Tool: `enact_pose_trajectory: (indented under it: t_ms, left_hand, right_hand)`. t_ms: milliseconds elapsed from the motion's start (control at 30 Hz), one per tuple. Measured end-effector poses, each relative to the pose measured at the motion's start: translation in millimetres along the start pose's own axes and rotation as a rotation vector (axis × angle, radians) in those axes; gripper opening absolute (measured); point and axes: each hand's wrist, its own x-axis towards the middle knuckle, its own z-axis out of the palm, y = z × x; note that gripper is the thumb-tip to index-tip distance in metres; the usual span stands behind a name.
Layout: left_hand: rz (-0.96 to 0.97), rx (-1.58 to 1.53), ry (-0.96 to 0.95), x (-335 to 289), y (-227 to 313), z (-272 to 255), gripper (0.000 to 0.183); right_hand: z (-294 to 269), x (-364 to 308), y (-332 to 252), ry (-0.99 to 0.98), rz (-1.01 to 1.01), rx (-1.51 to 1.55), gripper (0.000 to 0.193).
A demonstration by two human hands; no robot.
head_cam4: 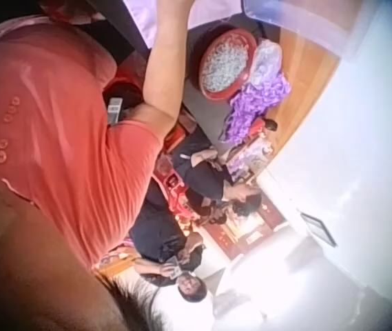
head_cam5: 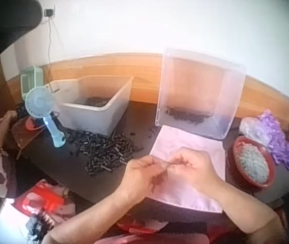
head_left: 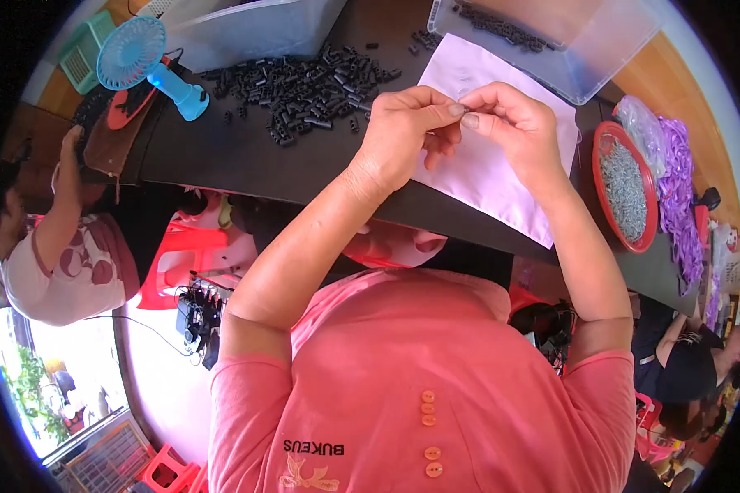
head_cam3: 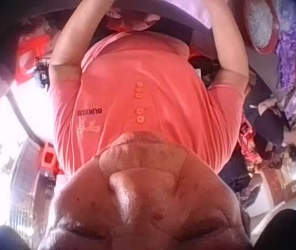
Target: The person assembles small black plastic connectors by hand at a workstation.
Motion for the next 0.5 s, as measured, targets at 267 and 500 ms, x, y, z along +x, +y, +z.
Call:
enact_pose_trajectory:
  t_ms: [267, 500]
  left_hand:
    - [0.150, 0.222, 0.217, -17.0, 20.7, -3.2, 0.014]
    - [0.733, 1.373, 0.237, -40.5, 37.2, -76.2, 0.010]
  right_hand:
    - [-5.7, 6.0, 1.1, 0.015, 0.007, 0.012, 0.007]
    - [-14.1, -2.9, 16.5, 0.014, 0.016, 0.050, 0.006]
